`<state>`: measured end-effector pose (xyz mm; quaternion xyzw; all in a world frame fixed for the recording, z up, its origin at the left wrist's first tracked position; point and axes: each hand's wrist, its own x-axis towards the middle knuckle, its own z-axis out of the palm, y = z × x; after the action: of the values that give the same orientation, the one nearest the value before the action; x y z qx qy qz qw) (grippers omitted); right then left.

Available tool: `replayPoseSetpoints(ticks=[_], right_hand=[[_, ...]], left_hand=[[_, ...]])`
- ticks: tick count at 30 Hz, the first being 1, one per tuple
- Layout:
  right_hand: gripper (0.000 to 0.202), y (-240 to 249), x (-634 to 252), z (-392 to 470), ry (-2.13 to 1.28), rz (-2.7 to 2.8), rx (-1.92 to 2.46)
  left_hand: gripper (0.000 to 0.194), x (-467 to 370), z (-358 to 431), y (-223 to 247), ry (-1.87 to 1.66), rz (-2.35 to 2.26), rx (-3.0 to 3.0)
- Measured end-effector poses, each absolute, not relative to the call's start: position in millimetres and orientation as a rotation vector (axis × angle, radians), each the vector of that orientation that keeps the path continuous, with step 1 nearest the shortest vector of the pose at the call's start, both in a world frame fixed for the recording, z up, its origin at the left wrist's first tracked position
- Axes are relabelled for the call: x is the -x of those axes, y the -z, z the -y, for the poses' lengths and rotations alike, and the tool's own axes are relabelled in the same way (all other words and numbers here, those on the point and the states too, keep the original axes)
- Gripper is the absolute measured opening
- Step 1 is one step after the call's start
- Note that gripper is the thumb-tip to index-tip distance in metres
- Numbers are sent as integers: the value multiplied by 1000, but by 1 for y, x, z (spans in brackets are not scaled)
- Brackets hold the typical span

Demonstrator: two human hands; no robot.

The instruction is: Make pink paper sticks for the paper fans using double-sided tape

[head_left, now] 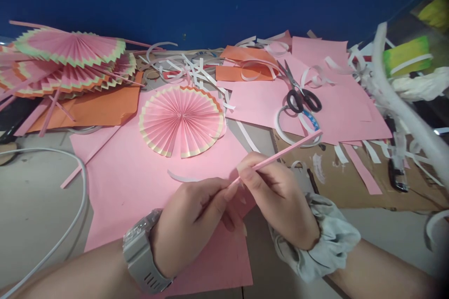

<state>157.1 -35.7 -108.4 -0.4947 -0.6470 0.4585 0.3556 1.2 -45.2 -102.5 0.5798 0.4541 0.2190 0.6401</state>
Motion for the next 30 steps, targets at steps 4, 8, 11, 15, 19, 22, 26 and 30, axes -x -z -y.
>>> replayPoseSetpoints(ticks=[4, 8, 11, 15, 19, 22, 26, 30], right_hand=[[33, 109, -157, 35, -1217, 1645, 1276], [33, 110, -159, 33, -1442, 1648, 1146], [32, 110, -160, 32, -1542, 1680, 1071], [38, 107, -159, 31, -1513, 1634, 1157], [36, 108, -160, 30, -1341, 1535, 1195], [34, 110, -161, 31, -1234, 1448, 1184], [34, 111, -161, 32, -1269, 1475, 1151], [34, 109, -159, 32, -1349, 1663, 1212]], left_hand=[[38, -1, 46, 102, -504, -1015, -1319], [40, 1, 47, 103, -507, -986, -1327], [39, 1, 46, 103, -501, -915, -1270], [36, 0, 44, 104, -511, -853, -1188], [30, 1, 46, 103, -579, -870, -1182], [28, 2, 49, 102, -627, -931, -1220], [28, 3, 50, 103, -658, -978, -1256], [29, 3, 49, 106, -642, -987, -1270]])
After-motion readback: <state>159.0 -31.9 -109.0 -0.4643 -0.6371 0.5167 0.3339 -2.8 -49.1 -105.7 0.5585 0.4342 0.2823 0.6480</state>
